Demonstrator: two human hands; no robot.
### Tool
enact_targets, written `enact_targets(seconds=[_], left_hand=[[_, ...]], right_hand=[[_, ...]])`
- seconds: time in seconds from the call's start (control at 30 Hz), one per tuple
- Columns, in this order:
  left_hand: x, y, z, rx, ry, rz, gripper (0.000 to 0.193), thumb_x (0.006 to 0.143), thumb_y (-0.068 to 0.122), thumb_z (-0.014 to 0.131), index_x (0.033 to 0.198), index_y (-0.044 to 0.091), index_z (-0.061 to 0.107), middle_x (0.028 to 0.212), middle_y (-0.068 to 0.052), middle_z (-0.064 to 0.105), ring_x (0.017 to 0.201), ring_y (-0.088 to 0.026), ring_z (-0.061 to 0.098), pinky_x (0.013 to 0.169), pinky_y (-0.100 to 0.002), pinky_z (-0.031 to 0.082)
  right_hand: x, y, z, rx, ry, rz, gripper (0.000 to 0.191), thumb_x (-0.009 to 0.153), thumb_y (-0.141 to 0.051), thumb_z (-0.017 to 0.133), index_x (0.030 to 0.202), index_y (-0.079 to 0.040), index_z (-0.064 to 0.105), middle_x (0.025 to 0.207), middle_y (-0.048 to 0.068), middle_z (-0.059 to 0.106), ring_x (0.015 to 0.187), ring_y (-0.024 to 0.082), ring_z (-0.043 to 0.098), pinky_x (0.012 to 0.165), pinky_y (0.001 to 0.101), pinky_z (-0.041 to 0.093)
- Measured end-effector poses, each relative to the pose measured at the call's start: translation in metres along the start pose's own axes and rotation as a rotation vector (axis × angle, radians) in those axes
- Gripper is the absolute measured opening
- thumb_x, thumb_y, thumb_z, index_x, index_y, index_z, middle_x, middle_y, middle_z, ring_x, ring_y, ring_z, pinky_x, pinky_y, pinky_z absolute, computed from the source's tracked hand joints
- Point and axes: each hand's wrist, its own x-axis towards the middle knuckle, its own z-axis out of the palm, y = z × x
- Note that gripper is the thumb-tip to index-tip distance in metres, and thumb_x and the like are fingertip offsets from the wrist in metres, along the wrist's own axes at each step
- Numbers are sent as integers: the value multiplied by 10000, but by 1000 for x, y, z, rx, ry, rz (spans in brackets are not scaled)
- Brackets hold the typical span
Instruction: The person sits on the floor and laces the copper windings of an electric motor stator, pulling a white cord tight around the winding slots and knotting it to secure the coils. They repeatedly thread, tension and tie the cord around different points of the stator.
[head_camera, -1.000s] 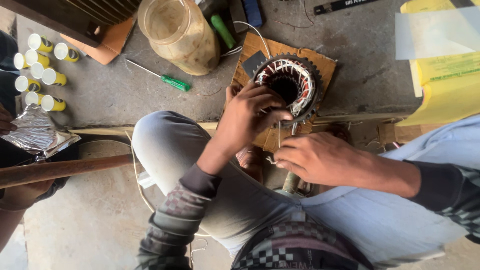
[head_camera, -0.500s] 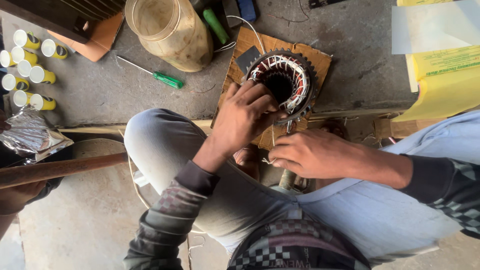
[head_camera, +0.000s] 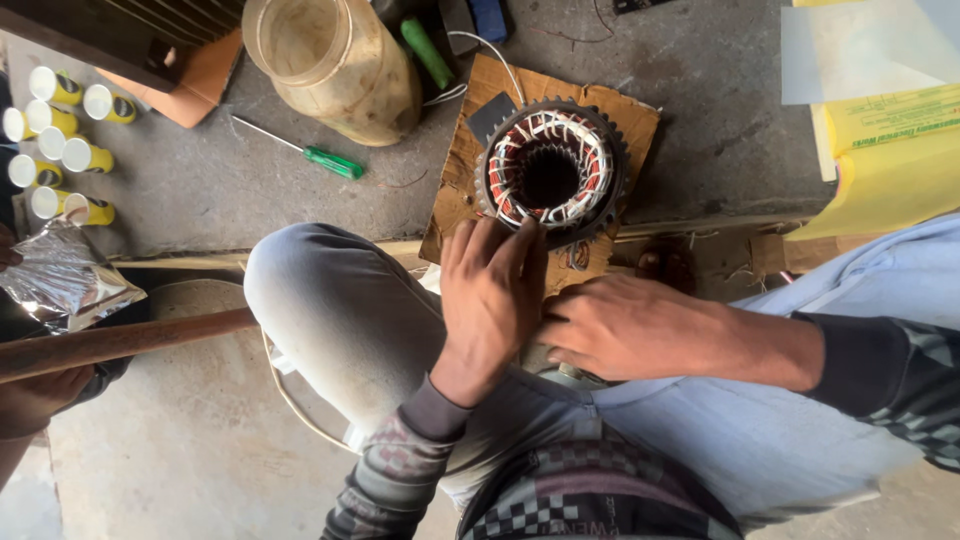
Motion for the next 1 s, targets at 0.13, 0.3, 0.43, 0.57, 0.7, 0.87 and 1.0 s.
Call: enact_targets(seconds=[0.13, 0.3, 0.43, 0.57, 0.7, 0.87, 1.0], left_hand=[[6, 3, 4, 10, -31, -41, 98, 873, 120, 750, 928, 66, 690, 905, -108, 610, 889, -315, 585, 813, -436, 448], [10, 1, 6, 77, -78, -28, 158, 834, 143, 748, 910, 49, 645, 897, -130, 597, 880, -335, 575, 814, -451, 423], [8, -3, 4, 69, -103, -56, 154, 832, 141, 745, 904, 51, 644, 889, -119, 618, 880, -326, 595, 814, -451, 428], [3, -4, 5, -65, -129, -125, 122, 852, 138, 756, 891, 60, 671, 867, -80, 658, 844, -281, 633, 814, -421, 453], [3, -5, 10, -221, -167, -190, 112, 868, 150, 769, 883, 57, 708, 848, -53, 682, 791, -221, 664, 795, -376, 460], [8, -8, 7, -210, -181, -202, 112, 851, 171, 786, 879, 71, 744, 835, -44, 691, 780, -198, 665, 795, -360, 452], [10, -8, 3, -245, -186, -215, 109, 840, 147, 785, 872, 50, 745, 834, -61, 691, 784, -208, 683, 771, -369, 500]], right_hand=[[-2, -5, -12, -15, -101, 57, 200, 893, -245, 707, 995, -76, 740, 821, 128, 692, 730, 309, 718, 692, 467, 567], [-8, 2, -19, 34, 43, 19, 220, 883, -258, 715, 957, -52, 731, 825, 119, 694, 763, 293, 716, 675, 440, 577], [-13, 9, -22, 24, 150, 5, 191, 861, -228, 709, 927, -50, 725, 870, 96, 703, 793, 294, 716, 692, 443, 573], [-13, 12, -21, 44, 151, 13, 170, 870, -211, 701, 924, -51, 724, 909, 89, 717, 814, 288, 723, 706, 441, 576], [-12, 11, -14, 80, 25, 78, 177, 857, -214, 701, 921, -51, 729, 857, 107, 718, 798, 308, 728, 700, 462, 569], [-11, 7, -6, 247, 31, 103, 181, 959, -197, 656, 875, -39, 682, 729, 111, 683, 647, 266, 708, 624, 421, 559], [-9, -1, 0, 333, 58, 14, 176, 977, -119, 629, 845, -3, 624, 694, 117, 645, 569, 253, 666, 545, 409, 518]])
